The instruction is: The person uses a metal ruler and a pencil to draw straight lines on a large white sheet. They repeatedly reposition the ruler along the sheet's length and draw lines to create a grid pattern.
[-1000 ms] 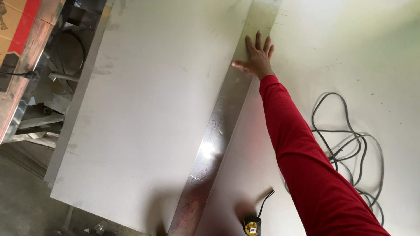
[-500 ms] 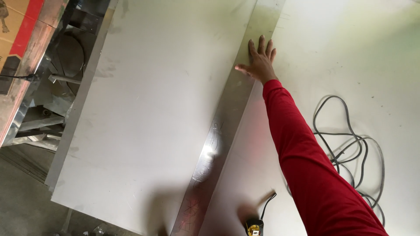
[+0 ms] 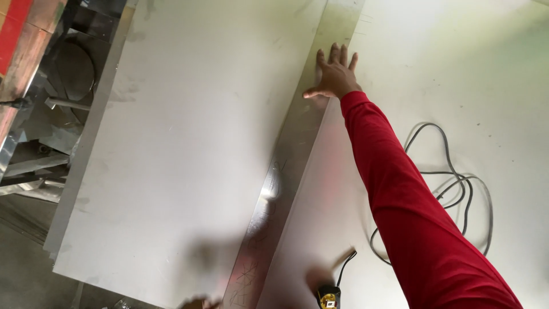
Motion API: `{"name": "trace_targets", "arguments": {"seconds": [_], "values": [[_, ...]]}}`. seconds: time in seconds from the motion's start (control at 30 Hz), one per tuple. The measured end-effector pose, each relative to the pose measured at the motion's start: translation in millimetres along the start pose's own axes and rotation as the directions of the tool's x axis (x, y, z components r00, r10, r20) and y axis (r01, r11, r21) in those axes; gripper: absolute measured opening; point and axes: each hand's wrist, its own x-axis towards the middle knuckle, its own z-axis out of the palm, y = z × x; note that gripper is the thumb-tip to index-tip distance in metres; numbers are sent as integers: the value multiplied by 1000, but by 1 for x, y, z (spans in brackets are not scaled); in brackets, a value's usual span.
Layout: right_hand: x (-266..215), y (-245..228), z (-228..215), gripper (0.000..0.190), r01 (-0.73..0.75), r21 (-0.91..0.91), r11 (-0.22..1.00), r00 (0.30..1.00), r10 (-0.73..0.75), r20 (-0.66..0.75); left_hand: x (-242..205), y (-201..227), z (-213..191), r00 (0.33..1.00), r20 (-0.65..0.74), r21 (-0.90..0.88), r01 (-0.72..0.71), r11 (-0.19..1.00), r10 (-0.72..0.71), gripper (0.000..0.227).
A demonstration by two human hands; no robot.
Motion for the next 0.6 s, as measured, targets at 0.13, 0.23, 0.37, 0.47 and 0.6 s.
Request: {"name": "trace_targets", "arguments": {"seconds": [0.13,0.23,0.37,0.47,0.6], "values": [[3,-3,-3,146,0,-9,1000,998,1,56,-39,215,-199,961,-186,-211,-244,947,207,59],[2,-3,-4,146,-2,21,1000,999,1,46,-19,326,-267,690,-568,-227,-656,720,449,41],[5,0,0,147,6,22,1000,1000,-7,26,108,425,-300,401,-801,-329,-915,232,444,35],[5,3,0,148,3,-11,1000,999,-2,35,141,501,-338,288,-800,-198,-955,220,527,13],[5,-1,-4,147,20,29,999,999,-20,27,174,576,-373,285,-722,-171,-956,237,630,27]]}}
